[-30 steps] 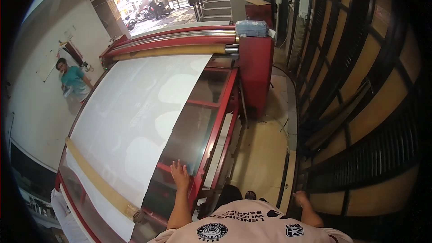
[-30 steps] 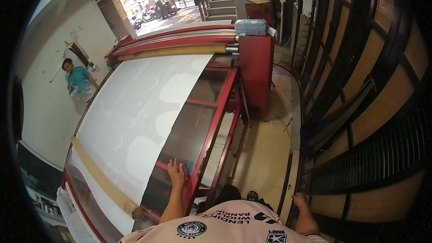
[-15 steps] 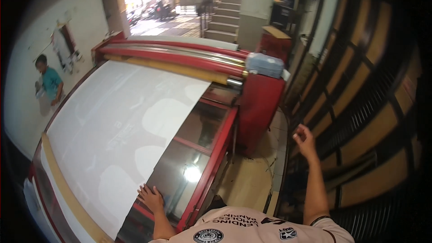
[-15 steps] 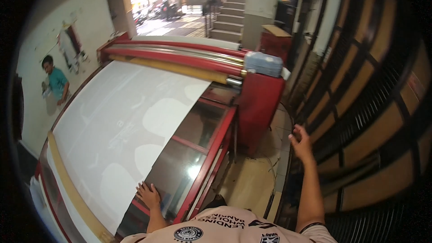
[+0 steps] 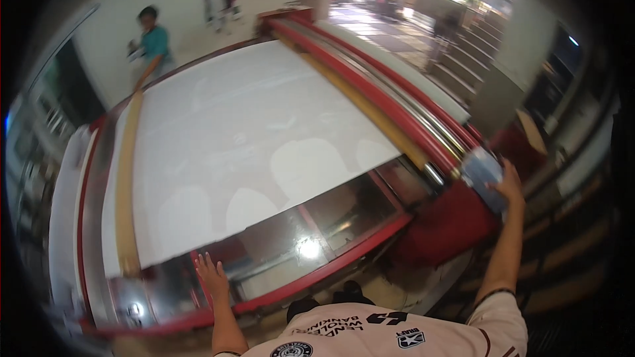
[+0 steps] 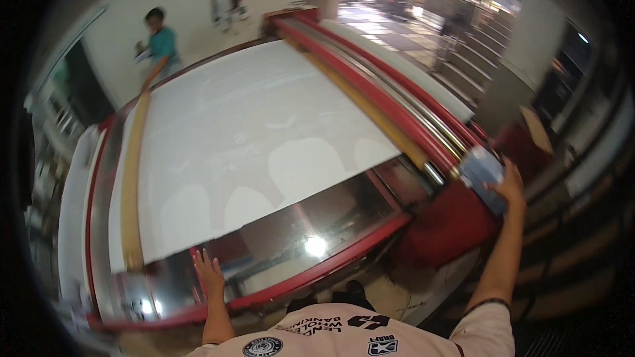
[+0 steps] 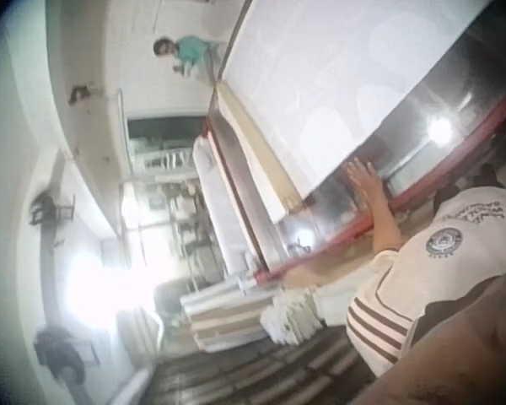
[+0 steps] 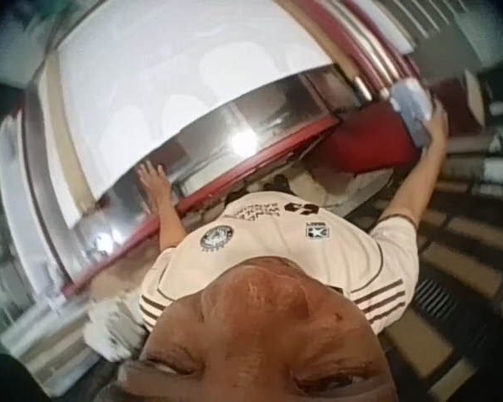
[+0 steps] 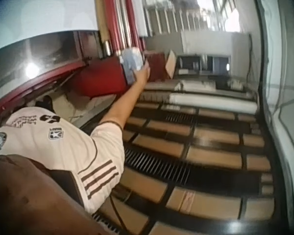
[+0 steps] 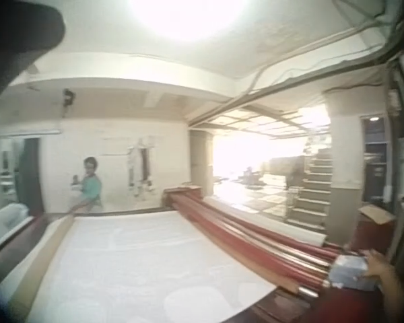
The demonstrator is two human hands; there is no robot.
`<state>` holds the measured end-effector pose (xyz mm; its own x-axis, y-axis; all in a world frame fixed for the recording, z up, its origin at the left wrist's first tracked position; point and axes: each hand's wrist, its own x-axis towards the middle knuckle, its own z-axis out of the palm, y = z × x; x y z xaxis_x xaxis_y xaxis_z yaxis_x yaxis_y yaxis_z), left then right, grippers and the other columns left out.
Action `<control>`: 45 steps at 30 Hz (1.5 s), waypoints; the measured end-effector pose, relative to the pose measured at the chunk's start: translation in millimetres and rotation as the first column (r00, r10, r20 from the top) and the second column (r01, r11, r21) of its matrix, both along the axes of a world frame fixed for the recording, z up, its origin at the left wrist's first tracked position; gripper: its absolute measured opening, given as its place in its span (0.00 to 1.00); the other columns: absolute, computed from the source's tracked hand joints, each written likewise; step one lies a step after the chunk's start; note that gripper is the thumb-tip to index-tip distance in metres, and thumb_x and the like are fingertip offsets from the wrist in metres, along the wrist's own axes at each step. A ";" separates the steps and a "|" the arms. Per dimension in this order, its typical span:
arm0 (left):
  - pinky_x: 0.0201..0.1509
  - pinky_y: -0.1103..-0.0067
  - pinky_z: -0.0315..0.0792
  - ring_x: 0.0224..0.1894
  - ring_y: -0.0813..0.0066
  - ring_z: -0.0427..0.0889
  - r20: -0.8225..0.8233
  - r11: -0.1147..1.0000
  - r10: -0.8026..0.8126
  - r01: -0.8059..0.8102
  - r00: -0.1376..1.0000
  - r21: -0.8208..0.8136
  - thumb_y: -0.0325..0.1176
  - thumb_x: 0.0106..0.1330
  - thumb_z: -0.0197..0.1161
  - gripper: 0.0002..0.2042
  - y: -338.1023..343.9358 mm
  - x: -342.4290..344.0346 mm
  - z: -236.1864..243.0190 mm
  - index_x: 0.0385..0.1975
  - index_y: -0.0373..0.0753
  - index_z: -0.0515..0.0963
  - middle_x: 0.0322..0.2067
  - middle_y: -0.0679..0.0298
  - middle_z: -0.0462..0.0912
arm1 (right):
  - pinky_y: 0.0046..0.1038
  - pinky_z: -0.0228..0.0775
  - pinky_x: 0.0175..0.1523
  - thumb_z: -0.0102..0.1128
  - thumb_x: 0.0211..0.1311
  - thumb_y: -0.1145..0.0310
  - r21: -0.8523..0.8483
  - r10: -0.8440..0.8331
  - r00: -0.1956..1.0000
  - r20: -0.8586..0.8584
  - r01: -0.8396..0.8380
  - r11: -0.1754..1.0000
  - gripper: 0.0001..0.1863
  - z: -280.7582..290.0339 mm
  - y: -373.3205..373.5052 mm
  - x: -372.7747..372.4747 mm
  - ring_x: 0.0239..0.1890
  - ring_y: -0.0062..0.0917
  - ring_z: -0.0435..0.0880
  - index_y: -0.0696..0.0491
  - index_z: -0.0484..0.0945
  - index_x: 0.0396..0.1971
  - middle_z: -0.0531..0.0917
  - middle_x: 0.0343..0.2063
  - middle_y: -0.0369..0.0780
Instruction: Aligning fabric on a large heat press or lamination machine and operating the rollers.
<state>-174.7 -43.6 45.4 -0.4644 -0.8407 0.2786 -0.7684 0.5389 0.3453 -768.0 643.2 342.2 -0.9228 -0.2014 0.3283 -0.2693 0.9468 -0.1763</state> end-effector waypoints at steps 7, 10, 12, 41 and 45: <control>0.79 0.52 0.47 0.78 0.44 0.51 0.007 0.945 0.311 -0.310 0.951 0.109 0.36 0.74 0.55 0.28 168.6 121.3 -15.1 0.73 0.42 0.63 0.74 0.48 0.58 | 0.40 0.71 0.63 0.87 0.20 0.70 -0.141 0.115 0.956 0.271 -0.079 0.987 0.54 0.0 -6.0 -30.9 0.59 0.46 0.80 0.55 0.72 0.60 0.82 0.54 0.51; 0.78 0.53 0.50 0.77 0.43 0.53 0.005 0.894 0.423 -0.418 0.906 0.164 0.33 0.74 0.56 0.26 214.9 172.5 -18.9 0.72 0.41 0.65 0.73 0.46 0.58 | 0.42 0.69 0.65 0.84 0.23 0.72 -0.079 0.031 0.989 0.148 -0.019 0.997 0.53 -6.4 -6.5 -18.2 0.61 0.45 0.79 0.55 0.72 0.62 0.81 0.57 0.50; 0.78 0.56 0.50 0.76 0.41 0.53 -0.005 0.810 0.561 -0.548 0.827 0.209 0.33 0.74 0.56 0.25 244.9 224.8 -22.6 0.70 0.40 0.66 0.73 0.44 0.58 | 0.46 0.67 0.66 0.83 0.25 0.71 0.082 -0.089 0.996 0.027 0.087 0.993 0.54 4.9 -34.8 22.8 0.65 0.45 0.74 0.53 0.69 0.64 0.78 0.61 0.47; 0.65 0.64 0.71 0.62 0.47 0.78 0.016 0.294 0.832 -0.465 0.555 0.835 0.50 0.71 0.59 0.28 238.6 567.3 -53.4 0.64 0.36 0.74 0.57 0.42 0.80 | 0.44 0.64 0.63 0.86 0.27 0.56 -0.071 0.905 0.303 0.300 -0.938 0.338 0.51 -125.6 -566.0 625.0 0.59 0.41 0.75 0.49 0.73 0.60 0.80 0.51 0.44; 0.58 0.68 0.76 0.51 0.51 0.86 0.114 0.284 0.862 -0.655 0.495 0.700 0.49 0.70 0.62 0.26 314.9 617.5 -100.2 0.60 0.35 0.78 0.45 0.43 0.86 | 0.43 0.64 0.62 0.86 0.26 0.55 -0.103 0.935 0.200 0.293 -0.966 0.239 0.51 -150.4 -655.3 681.7 0.58 0.41 0.75 0.48 0.73 0.59 0.80 0.50 0.44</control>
<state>442.8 271.4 -54.8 0.4801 -0.7560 -0.4450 -0.5360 -0.6544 0.5334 -86.3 -12.2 191.8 -0.0447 -0.9971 0.0619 -0.9388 0.0207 -0.3439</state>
